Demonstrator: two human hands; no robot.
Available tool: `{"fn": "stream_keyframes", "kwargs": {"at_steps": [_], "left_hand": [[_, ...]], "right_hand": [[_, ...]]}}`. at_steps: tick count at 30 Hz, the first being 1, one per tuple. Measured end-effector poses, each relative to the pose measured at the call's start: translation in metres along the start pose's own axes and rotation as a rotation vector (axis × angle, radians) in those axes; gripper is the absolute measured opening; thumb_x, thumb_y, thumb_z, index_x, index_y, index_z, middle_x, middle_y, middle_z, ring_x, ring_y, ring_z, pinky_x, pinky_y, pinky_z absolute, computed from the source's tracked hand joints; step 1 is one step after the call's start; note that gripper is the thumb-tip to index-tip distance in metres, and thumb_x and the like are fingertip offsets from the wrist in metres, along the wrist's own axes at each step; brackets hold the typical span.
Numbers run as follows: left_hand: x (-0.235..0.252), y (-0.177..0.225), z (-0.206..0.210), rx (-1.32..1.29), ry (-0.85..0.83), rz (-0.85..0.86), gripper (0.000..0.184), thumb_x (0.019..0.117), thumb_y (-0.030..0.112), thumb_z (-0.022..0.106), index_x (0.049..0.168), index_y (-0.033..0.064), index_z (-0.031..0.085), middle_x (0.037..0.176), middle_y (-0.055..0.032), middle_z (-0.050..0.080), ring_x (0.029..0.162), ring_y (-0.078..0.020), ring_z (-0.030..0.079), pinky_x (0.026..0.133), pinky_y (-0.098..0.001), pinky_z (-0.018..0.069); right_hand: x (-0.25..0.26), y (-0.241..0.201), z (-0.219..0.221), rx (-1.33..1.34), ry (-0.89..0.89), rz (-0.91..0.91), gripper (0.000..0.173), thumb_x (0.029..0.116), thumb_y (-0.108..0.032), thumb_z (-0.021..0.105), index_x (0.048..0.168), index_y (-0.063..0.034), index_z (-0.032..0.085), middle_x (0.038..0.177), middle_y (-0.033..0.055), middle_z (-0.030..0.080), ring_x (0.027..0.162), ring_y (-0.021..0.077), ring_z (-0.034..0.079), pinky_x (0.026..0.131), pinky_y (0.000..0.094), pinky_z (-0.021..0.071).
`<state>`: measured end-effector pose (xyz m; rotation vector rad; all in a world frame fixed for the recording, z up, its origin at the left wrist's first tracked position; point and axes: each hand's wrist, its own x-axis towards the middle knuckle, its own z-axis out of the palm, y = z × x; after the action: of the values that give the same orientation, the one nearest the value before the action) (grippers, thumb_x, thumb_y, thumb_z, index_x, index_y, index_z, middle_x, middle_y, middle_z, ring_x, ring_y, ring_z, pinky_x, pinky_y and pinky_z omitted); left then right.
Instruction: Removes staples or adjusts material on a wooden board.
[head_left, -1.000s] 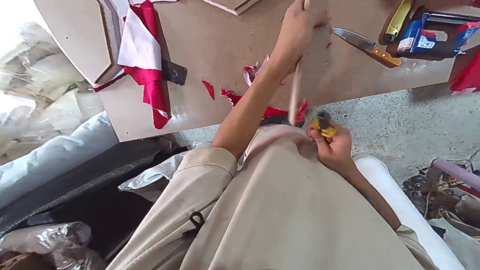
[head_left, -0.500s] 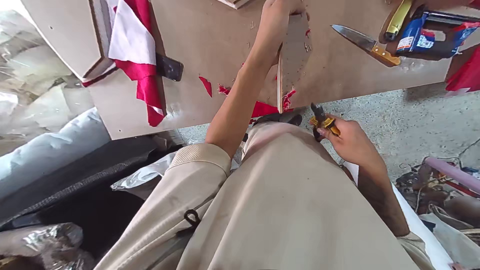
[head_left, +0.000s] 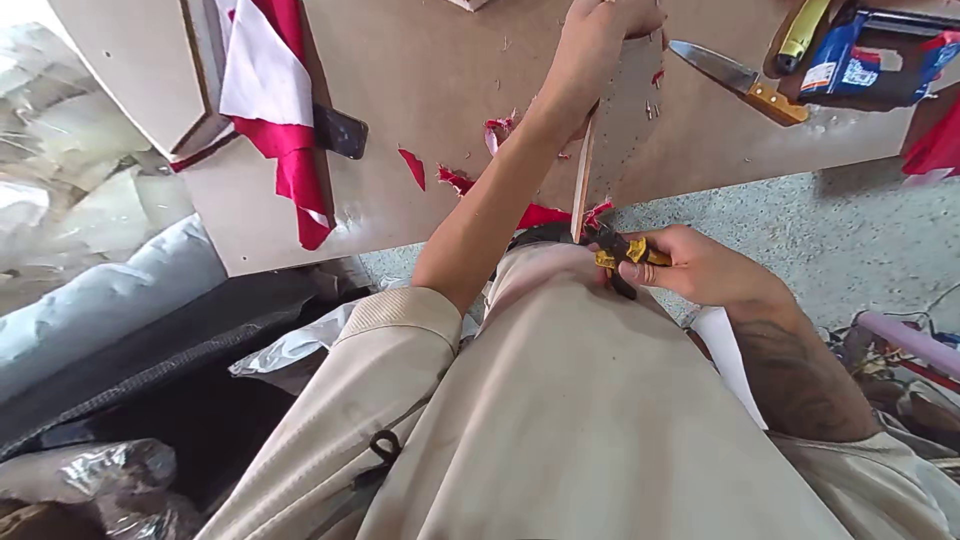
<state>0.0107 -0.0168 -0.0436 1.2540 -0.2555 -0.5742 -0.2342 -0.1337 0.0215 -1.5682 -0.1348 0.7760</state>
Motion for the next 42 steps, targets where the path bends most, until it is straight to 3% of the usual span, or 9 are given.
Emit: {"fn": "stream_keyframes", "kwargs": {"at_steps": [3, 7, 12, 17, 22, 26, 30, 35, 42], "left_hand": [[-0.01, 0.015, 0.008, 0.013, -0.076, -0.001, 0.029, 0.1064, 0.013, 0.049, 0.097, -0.0063, 0.068, 0.092, -0.017, 0.073, 0.088, -0.0252, 0.073, 0.081, -0.0426, 0.0623], [-0.002, 0.002, -0.001, -0.052, -0.184, 0.024, 0.032, 0.1072, 0.014, 0.046, 0.101, -0.0099, 0.066, 0.096, -0.0211, 0.072, 0.089, -0.0278, 0.073, 0.079, -0.0435, 0.063], [-0.036, 0.046, 0.023, -0.002, 0.03, -0.26, 0.02, 0.1038, 0.011, 0.052, 0.102, -0.004, 0.064, 0.091, -0.0151, 0.072, 0.081, -0.0219, 0.072, 0.074, -0.0367, 0.063], [0.0, -0.013, 0.006, 0.054, -0.086, -0.054, 0.024, 0.1, 0.015, 0.06, 0.101, -0.0077, 0.067, 0.094, -0.0191, 0.073, 0.088, -0.0267, 0.074, 0.076, -0.0434, 0.0637], [-0.006, -0.002, 0.018, 0.121, 0.002, -0.148, 0.021, 0.1, 0.014, 0.058, 0.092, -0.0038, 0.068, 0.09, -0.0158, 0.072, 0.087, -0.0246, 0.072, 0.08, -0.0433, 0.0613], [-0.007, -0.006, 0.007, 0.026, -0.133, -0.141, 0.029, 0.1043, 0.018, 0.051, 0.105, -0.0074, 0.066, 0.097, -0.0193, 0.073, 0.089, -0.0264, 0.074, 0.078, -0.0427, 0.0627], [-0.04, 0.043, 0.027, -0.046, 0.093, -0.379, 0.017, 0.1021, 0.013, 0.055, 0.105, -0.003, 0.062, 0.092, -0.0151, 0.072, 0.082, -0.022, 0.073, 0.072, -0.037, 0.063], [-0.038, 0.042, 0.023, -0.083, 0.105, -0.422, 0.024, 0.1025, 0.014, 0.053, 0.117, -0.0039, 0.058, 0.101, -0.0189, 0.072, 0.085, -0.0263, 0.074, 0.073, -0.0413, 0.0642], [-0.015, 0.0, 0.001, -0.151, -0.122, -0.218, 0.032, 0.1052, 0.02, 0.051, 0.112, -0.0093, 0.062, 0.101, -0.0239, 0.071, 0.087, -0.0306, 0.073, 0.074, -0.0464, 0.0634]], "right_hand": [[0.002, 0.006, -0.01, 0.098, -0.092, 0.008, 0.029, 0.1068, -0.027, 0.055, 0.121, -0.0053, 0.069, 0.099, 0.0028, 0.077, 0.09, 0.0103, 0.074, 0.084, 0.0278, 0.0621], [-0.001, 0.013, -0.018, -0.077, -0.098, -0.011, 0.025, 0.1019, -0.035, 0.064, 0.104, -0.0114, 0.073, 0.088, -0.0066, 0.073, 0.079, -0.0019, 0.067, 0.072, 0.0174, 0.0554], [-0.008, 0.001, -0.01, -0.214, 0.008, -0.024, 0.026, 0.1009, -0.038, 0.065, 0.105, -0.0143, 0.075, 0.095, -0.0077, 0.077, 0.086, -0.0023, 0.071, 0.078, 0.0195, 0.0597], [-0.01, -0.006, -0.003, -0.318, 0.085, -0.016, 0.029, 0.1025, -0.043, 0.061, 0.107, -0.0179, 0.074, 0.092, -0.0111, 0.076, 0.084, -0.0036, 0.071, 0.076, 0.0182, 0.0605], [-0.009, -0.009, 0.008, -0.41, 0.122, 0.027, 0.036, 0.1012, -0.051, 0.059, 0.112, -0.0193, 0.071, 0.085, -0.009, 0.068, 0.074, -0.0018, 0.063, 0.067, 0.0207, 0.0554], [-0.004, -0.009, 0.036, -0.476, 0.3, -0.023, 0.032, 0.1043, -0.039, 0.056, 0.105, -0.0088, 0.067, 0.077, 0.0006, 0.062, 0.068, 0.0075, 0.06, 0.062, 0.026, 0.0509], [0.0, -0.004, 0.042, -0.493, 0.398, -0.087, 0.03, 0.104, -0.034, 0.059, 0.115, -0.0083, 0.068, 0.094, 0.0026, 0.069, 0.079, 0.0056, 0.064, 0.071, 0.0221, 0.0546], [0.001, -0.003, 0.037, -0.655, 0.387, -0.051, 0.056, 0.1026, -0.029, 0.061, 0.153, -0.0093, 0.046, 0.125, 0.0139, 0.056, 0.114, 0.0262, 0.058, 0.096, 0.0416, 0.0526], [-0.006, 0.003, 0.035, -0.637, 0.379, -0.077, 0.038, 0.1045, -0.029, 0.059, 0.139, -0.0123, 0.062, 0.121, 0.0064, 0.069, 0.113, 0.0189, 0.064, 0.096, 0.0347, 0.0543]]}}
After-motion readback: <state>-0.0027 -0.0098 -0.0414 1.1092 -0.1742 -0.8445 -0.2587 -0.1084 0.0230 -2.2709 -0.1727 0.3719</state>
